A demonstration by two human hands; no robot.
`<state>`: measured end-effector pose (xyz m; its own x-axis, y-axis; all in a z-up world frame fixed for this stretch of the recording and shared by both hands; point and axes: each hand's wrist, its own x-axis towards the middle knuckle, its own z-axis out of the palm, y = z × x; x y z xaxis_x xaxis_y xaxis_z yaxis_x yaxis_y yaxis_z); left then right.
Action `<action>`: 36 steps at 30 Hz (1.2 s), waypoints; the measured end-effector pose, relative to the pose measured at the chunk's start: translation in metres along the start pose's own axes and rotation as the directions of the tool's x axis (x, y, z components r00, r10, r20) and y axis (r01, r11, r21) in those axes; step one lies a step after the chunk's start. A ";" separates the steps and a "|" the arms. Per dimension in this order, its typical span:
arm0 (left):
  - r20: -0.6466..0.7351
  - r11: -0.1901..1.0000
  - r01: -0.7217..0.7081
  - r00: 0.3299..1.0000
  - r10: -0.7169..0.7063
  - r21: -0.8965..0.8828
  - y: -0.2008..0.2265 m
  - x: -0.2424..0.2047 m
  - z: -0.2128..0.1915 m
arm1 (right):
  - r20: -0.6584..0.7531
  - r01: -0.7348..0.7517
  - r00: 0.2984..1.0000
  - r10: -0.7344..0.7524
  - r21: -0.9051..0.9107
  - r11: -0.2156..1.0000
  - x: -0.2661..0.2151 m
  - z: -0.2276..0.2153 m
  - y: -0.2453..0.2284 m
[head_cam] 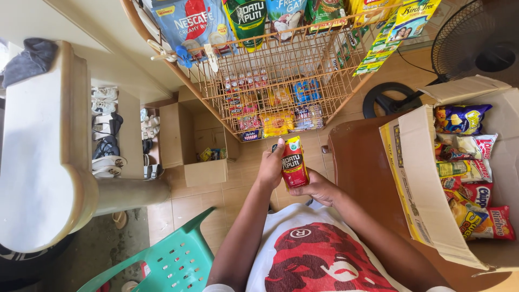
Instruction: Organizing and stocking various snack packets from a cardboard box onto a wire rack shelf.
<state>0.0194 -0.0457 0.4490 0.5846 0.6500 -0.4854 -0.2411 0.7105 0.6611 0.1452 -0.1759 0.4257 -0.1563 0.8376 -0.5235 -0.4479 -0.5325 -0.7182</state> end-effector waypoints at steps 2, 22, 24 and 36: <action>-0.009 1.000 0.001 1.000 -0.001 0.000 -0.001 0.004 -0.003 | -0.001 0.014 1.000 -0.014 -0.004 1.000 0.000 0.000 -0.001; 0.005 0.995 0.034 0.999 -0.034 -0.095 0.015 -0.005 -0.014 | 0.027 0.006 1.000 -0.004 -0.087 0.996 0.003 0.020 -0.014; 0.031 0.999 0.003 1.000 -0.001 -0.048 0.016 -0.006 -0.015 | 0.021 -0.004 1.000 0.006 -0.108 0.994 0.004 0.021 -0.015; 0.053 0.989 0.146 0.988 -0.145 -0.007 0.005 0.001 -0.037 | -0.027 -0.050 0.999 0.047 -0.134 0.990 0.019 0.022 0.005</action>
<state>-0.0093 -0.0318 0.4304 0.6534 0.5247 -0.5457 -0.1587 0.7997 0.5790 0.1208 -0.1601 0.4219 -0.1529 0.8080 -0.5690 -0.3171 -0.5855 -0.7461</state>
